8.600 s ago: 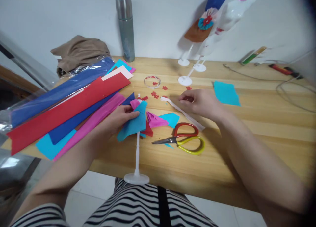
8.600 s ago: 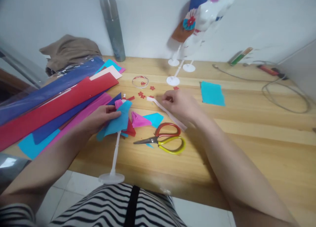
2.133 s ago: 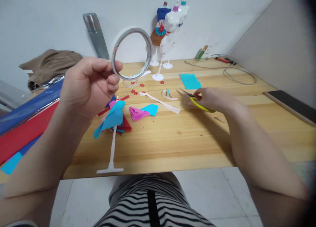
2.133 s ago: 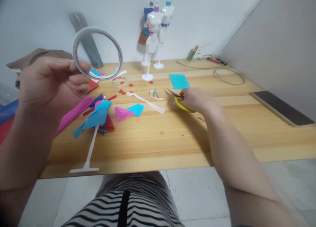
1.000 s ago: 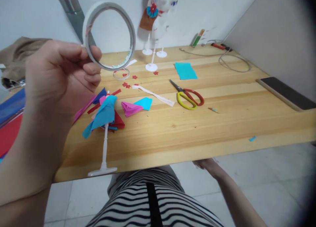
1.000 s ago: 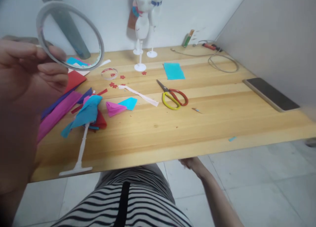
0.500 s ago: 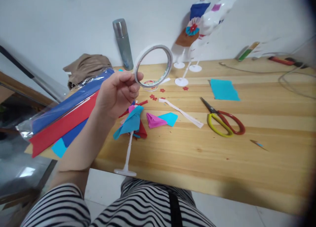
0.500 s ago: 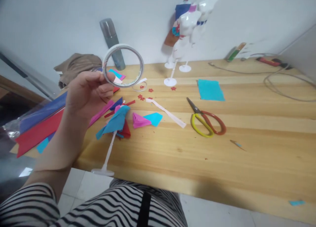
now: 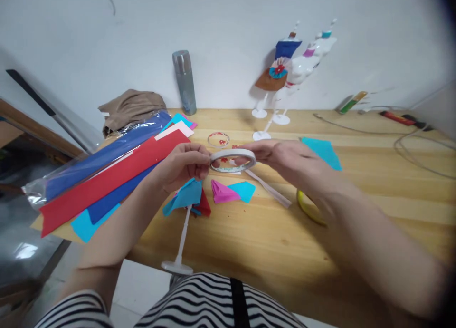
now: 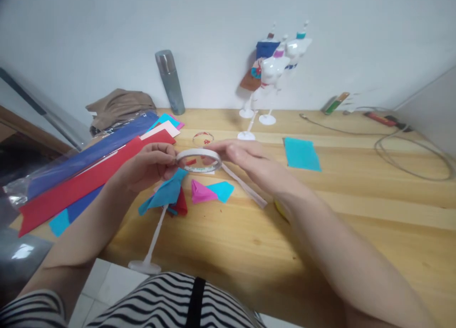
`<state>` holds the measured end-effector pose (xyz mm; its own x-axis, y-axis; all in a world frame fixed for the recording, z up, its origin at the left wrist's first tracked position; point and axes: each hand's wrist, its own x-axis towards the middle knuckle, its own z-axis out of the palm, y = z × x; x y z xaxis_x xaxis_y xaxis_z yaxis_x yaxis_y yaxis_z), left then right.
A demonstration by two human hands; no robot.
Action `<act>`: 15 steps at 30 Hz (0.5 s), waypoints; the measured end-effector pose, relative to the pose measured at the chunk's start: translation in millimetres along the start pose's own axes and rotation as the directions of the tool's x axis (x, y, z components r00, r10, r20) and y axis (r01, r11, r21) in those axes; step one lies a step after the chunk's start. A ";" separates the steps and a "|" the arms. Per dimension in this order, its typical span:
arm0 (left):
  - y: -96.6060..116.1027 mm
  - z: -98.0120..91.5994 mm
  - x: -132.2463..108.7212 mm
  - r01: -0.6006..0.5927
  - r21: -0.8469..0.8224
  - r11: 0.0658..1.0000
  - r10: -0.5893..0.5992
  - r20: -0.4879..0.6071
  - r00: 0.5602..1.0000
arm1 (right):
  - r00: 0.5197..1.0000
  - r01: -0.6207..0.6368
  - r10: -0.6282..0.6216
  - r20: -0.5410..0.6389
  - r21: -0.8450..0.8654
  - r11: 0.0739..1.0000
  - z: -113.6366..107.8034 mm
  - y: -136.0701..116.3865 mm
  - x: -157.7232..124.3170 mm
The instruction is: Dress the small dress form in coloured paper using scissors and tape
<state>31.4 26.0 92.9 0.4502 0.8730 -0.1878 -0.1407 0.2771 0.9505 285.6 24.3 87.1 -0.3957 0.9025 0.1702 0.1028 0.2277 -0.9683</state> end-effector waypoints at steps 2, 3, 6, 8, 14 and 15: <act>-1.4 -1.8 1.7 -0.005 -0.014 1.000 0.004 -0.013 1.000 | 1.000 -0.023 0.024 0.008 -0.023 0.999 3.7 15.4 -6.4; -1.6 -2.4 2.0 -0.005 -0.019 1.000 0.005 -0.019 1.000 | 0.999 -0.033 0.031 -0.031 -0.072 0.997 2.4 21.2 -10.4; -1.7 -2.1 1.9 0.007 -0.002 1.000 -0.007 -0.039 0.999 | 0.987 -0.107 0.086 -0.139 -0.152 0.982 -10.4 26.6 -17.6; -1.8 -0.9 1.8 0.020 0.015 1.000 -0.019 -0.042 0.999 | 0.969 -0.172 0.122 -0.215 -0.230 0.958 -25.2 26.6 -23.4; -6.6 -1.3 5.4 0.012 -0.001 1.000 -0.012 -0.028 1.000 | 0.804 -0.595 0.257 -0.537 -0.729 0.337 -86.2 60.4 -87.2; -8.2 -1.9 6.5 0.020 -0.010 1.000 -0.020 -0.016 1.000 | 0.756 -0.642 0.365 -0.543 -0.722 0.258 -92.2 69.8 -99.9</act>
<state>33.9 30.1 83.4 0.4388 0.8735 -0.2109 -0.1407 0.2986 0.9439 416.5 -16.3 19.4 0.2337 0.9642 -0.1250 0.9393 -0.2571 -0.2274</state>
